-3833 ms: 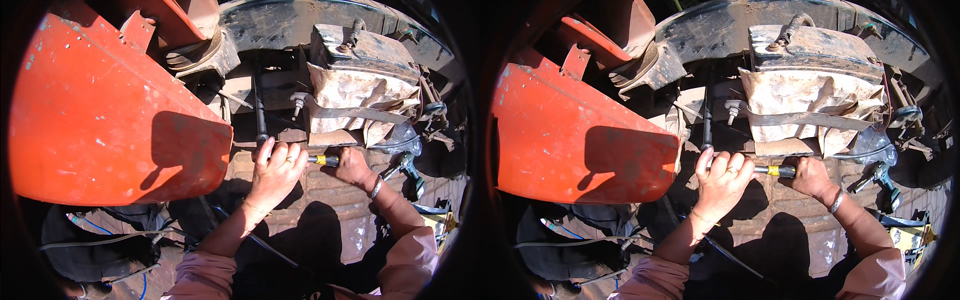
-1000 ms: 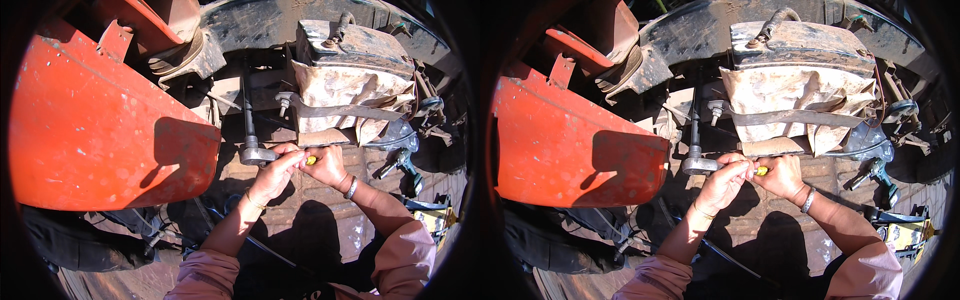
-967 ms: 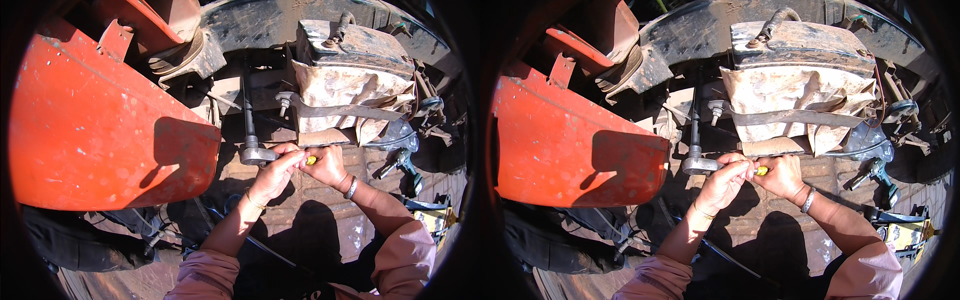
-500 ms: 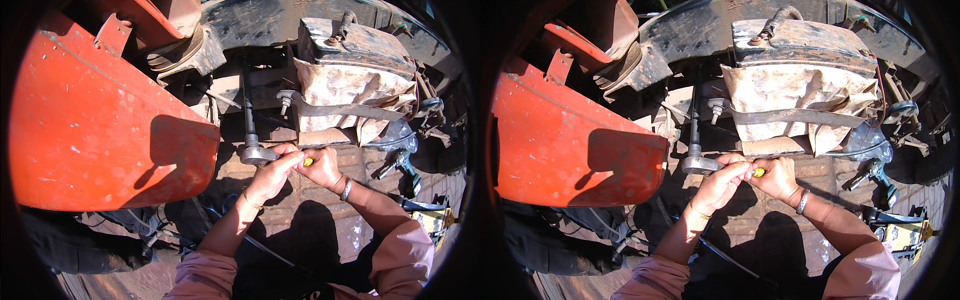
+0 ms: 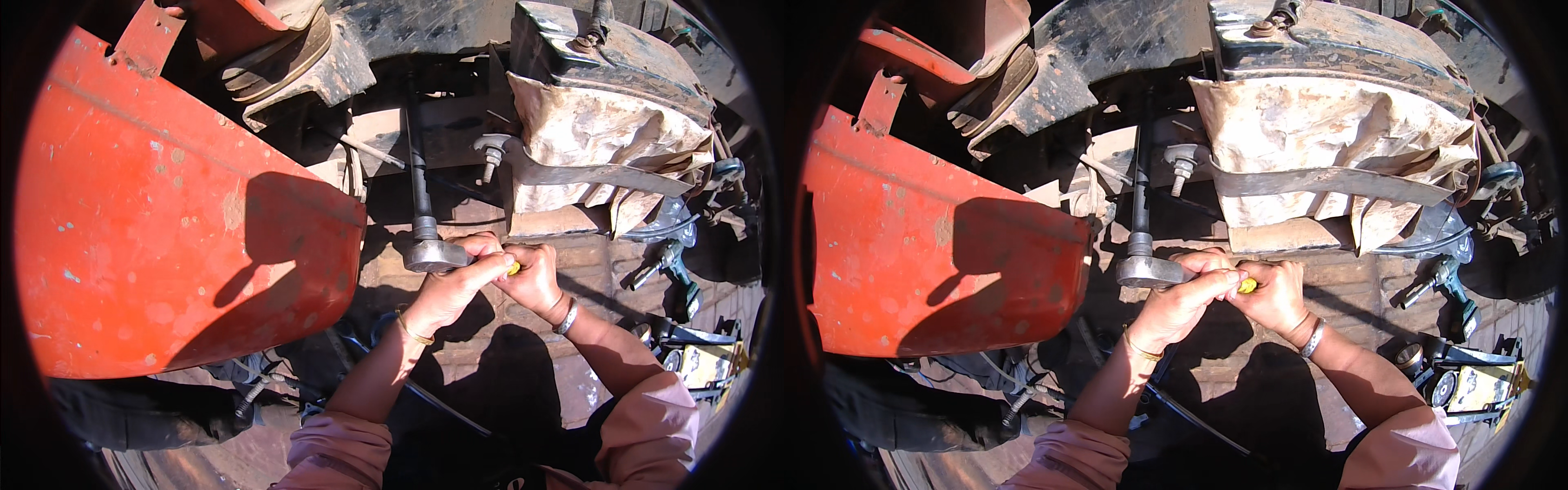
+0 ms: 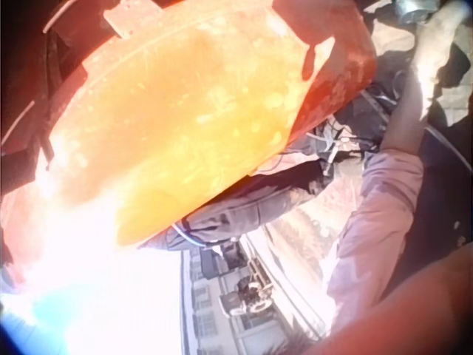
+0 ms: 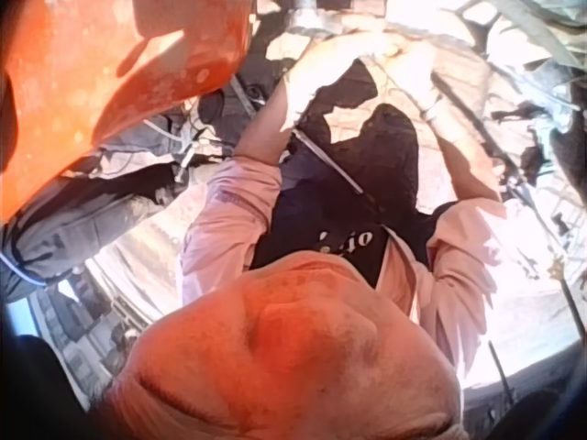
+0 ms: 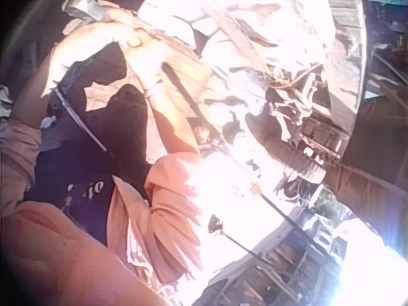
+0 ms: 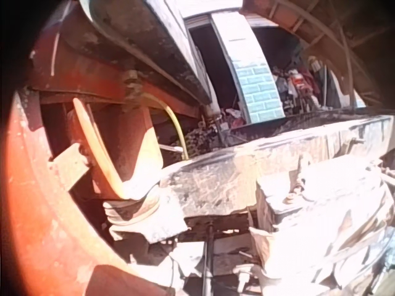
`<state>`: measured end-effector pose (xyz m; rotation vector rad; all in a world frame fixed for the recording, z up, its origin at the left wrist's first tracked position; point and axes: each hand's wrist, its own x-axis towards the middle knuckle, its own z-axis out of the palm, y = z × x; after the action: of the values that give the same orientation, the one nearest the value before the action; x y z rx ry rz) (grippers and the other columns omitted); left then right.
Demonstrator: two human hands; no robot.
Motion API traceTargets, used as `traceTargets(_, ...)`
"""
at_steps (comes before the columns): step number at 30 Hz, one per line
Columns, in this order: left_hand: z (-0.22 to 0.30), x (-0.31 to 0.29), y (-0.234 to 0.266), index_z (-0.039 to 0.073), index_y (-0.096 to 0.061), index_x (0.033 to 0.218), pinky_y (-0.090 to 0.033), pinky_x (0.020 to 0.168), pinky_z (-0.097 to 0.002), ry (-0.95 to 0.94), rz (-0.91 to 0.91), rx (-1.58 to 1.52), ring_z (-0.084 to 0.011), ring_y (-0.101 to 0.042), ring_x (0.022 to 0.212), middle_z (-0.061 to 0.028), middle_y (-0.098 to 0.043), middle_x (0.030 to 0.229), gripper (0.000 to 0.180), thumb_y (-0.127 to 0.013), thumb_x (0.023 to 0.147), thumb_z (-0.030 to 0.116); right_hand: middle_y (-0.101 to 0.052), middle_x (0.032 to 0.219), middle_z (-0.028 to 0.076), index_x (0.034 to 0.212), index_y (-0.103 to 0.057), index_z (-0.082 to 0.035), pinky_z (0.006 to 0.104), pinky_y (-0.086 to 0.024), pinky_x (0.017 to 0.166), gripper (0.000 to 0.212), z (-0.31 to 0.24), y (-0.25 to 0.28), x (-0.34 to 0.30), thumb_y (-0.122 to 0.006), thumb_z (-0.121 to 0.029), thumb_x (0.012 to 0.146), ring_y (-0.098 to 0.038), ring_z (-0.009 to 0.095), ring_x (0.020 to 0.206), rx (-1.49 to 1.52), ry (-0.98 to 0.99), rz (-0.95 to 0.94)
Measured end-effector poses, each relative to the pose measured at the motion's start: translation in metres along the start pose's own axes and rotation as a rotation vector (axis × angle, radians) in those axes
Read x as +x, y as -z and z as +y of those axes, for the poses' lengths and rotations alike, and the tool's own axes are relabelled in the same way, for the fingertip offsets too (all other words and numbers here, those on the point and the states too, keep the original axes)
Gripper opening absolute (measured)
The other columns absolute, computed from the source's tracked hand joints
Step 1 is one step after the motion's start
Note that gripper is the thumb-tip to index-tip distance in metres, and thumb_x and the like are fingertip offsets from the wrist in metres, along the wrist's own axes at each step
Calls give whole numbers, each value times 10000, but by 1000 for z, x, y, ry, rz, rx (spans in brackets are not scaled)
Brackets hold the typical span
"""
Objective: The person uses a ratchet wrench to loosen and remove bolts from a red vehicle part, then reaches into the engine bay to adjust components. The person also handles a brown plastic container near the wheel well.
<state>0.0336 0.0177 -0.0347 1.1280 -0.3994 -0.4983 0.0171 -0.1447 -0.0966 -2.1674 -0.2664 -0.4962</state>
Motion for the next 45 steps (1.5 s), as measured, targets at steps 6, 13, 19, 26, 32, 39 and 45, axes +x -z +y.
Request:
traceTargets(6,4,-2,10,15,-571,688,-385,694,-259,27,-7,143,-87,-487,746,-8,-514,749,251,-624,931,44,-635,596,136,734,-711,-123,396,-517,528,269,-1,-20,-6,-846,-351,686,-646,344,569,151,-72,5)
traceTargets(13,7,-3,8,16,-552,665,-367,661,-259,46,11,144,-79,-459,713,6,-481,720,269,-633,921,34,-635,614,146,738,-709,-112,390,-518,540,276,1,-22,-7,-850,-342,681,-646,351,581,139,-65,29)
traceTargets(19,9,-3,7,21,-531,654,-345,634,-258,52,18,164,-73,-433,694,15,-459,699,282,-627,919,27,-644,633,147,745,-710,-110,382,-520,543,273,0,-23,-7,-858,-327,671,-653,349,596,153,-76,34)
traceTargets(26,12,-3,7,28,-522,648,-336,617,-255,46,17,216,-65,-424,684,21,-456,694,293,-641,915,46,-660,662,143,745,-706,-98,381,-523,549,260,0,-25,-8,-857,-299,678,-659,342,603,181,-87,33)
traceTargets(32,21,-10,8,59,-502,625,-306,581,-245,128,73,286,-31,-397,662,48,-446,673,326,-664,907,79,-666,665,139,770,-724,-91,359,-536,563,211,-4,-58,-13,-846,-243,687,-682,328,624,380,-111,63)
traceTargets(39,26,-7,10,28,-483,610,-305,566,-265,45,31,447,-45,-401,636,35,-451,643,337,-670,882,95,-655,637,130,826,-751,-100,344,-536,552,210,4,-68,-17,-844,-229,688,-681,297,589,402,-95,89)
traceTargets(45,27,-7,11,13,-505,622,-313,564,-272,81,25,482,-56,-400,619,26,-464,640,315,-664,880,99,-675,664,118,828,-750,-94,322,-532,556,220,3,-70,-17,-855,-224,685,-691,262,598,431,-115,94)
